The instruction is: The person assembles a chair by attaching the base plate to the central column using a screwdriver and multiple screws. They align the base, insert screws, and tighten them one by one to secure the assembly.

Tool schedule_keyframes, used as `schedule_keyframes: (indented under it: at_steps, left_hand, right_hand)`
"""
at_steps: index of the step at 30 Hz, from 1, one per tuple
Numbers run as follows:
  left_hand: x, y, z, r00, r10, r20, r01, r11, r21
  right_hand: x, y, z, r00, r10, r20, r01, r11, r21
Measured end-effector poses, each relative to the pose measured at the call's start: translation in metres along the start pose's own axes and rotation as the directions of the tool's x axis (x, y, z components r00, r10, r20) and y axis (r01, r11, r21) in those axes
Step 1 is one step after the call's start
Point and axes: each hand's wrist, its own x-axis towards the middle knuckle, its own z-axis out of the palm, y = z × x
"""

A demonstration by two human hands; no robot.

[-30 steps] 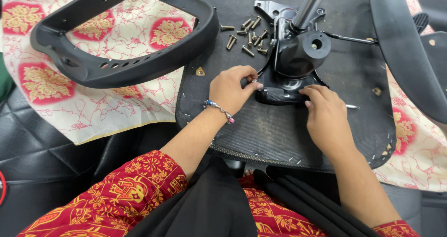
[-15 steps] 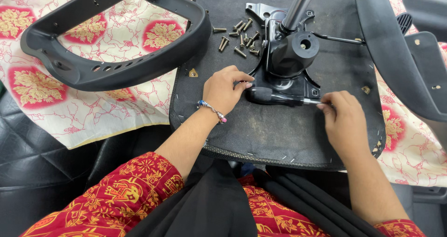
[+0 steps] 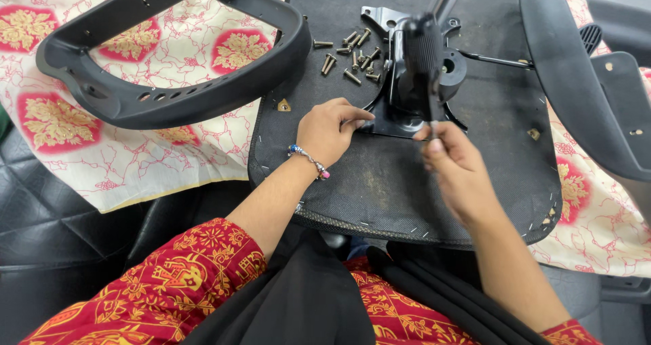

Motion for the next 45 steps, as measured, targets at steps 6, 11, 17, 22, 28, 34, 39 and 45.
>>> schedule_keyframes:
  at_steps: [6,11,17,22,28,34,39,45]
  left_hand:
    - [-0.001,-0.006,0.002,0.997,0.071,-0.011,-0.071,0.997,0.002]
    - [-0.002,-0.004,0.002,0.996,0.081,-0.031,-0.081,0.997,-0.005]
    - [0.000,0.002,-0.004,0.999,-0.031,-0.007,0.031,0.998,-0.049]
    - [-0.001,0.000,-0.001,0.999,0.007,-0.042,-0.008,1.000,-0.027]
    - [0.002,-0.002,0.001,0.996,0.048,-0.075,-0.050,0.999,-0.022]
    - [0.002,-0.002,0.000,0.995,-0.002,-0.100,-0.007,0.996,-0.090]
    - [0.001,-0.003,-0.001,0.996,-0.004,-0.088,-0.001,0.998,-0.063]
    - [0.001,-0.007,0.004,0.997,-0.006,-0.082,0.002,0.999,-0.054]
  right_hand:
    - [0.015,-0.008,0.058,0.998,-0.014,0.066,0.000,0.979,0.206]
    - [0.031,-0.014,0.073,0.986,-0.136,-0.096,0.138,0.990,0.009]
    - [0.031,-0.001,0.075,0.917,-0.308,-0.253,0.285,0.951,-0.124]
    - [0.035,0.007,0.075,0.855,-0.473,-0.212,0.371,0.844,-0.387]
    - [0.055,0.004,0.081,0.854,-0.501,-0.143,0.404,0.809,-0.427]
    - [0.062,0.002,0.082,0.888,-0.437,-0.145,0.348,0.843,-0.411]
    - [0.062,-0.002,0.080,0.903,-0.415,-0.115,0.317,0.821,-0.474]
    - [0.067,-0.011,0.075,0.917,-0.398,-0.040,0.320,0.790,-0.523]
